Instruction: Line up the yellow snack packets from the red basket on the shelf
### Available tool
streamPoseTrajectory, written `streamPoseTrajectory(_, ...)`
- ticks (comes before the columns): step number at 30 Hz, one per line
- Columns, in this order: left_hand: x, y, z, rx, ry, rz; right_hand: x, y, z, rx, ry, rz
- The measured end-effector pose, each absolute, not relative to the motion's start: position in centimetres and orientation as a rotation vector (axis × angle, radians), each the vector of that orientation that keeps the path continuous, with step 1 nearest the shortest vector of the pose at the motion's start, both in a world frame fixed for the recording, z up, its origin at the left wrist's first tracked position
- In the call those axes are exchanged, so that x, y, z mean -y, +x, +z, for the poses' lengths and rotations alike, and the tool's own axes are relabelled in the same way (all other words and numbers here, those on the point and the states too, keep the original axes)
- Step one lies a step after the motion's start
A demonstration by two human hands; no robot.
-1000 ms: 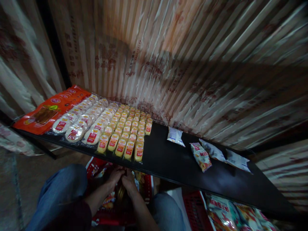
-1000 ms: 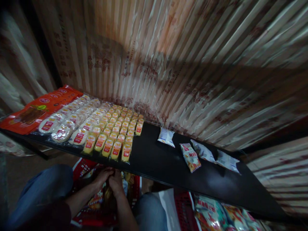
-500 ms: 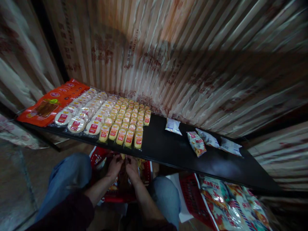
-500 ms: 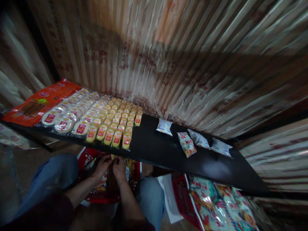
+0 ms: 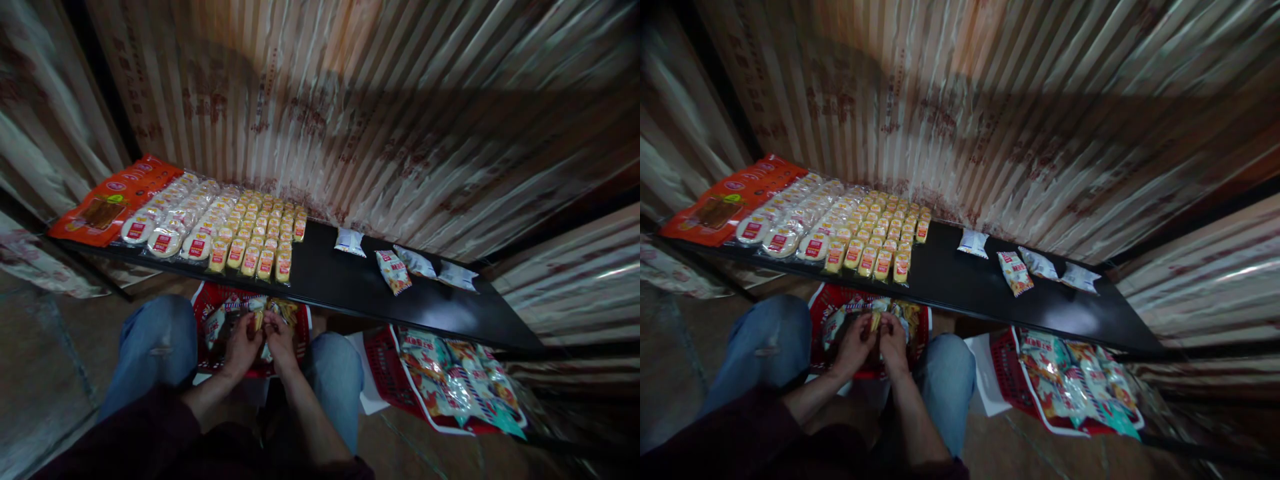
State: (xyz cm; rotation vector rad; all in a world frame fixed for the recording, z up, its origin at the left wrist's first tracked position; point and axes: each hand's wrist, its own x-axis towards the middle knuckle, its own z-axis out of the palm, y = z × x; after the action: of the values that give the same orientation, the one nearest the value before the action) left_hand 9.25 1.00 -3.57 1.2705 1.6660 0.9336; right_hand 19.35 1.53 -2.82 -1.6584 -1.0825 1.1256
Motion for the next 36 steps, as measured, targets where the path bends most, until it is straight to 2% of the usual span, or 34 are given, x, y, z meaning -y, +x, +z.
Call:
streamPoseTrajectory(8, 0.3, 9.0, -1.9, -1.649, 1.525, 0.984, -0.9, 19.4, -2.5, 0.875, -1.58, 1.203)
streamPoseTrajectory(18, 0.1, 8.7, -2.8, -1.53, 1.391, 1.021, -1.2, 19.3, -2.8, 0.852, -1.625, 1.213)
streamPoseTrajectory(36, -0.6, 9.0, -3.8, -1.59, 1.237, 0.957, -1.3, 19.0, -3.3, 0.846, -1.592, 1.233)
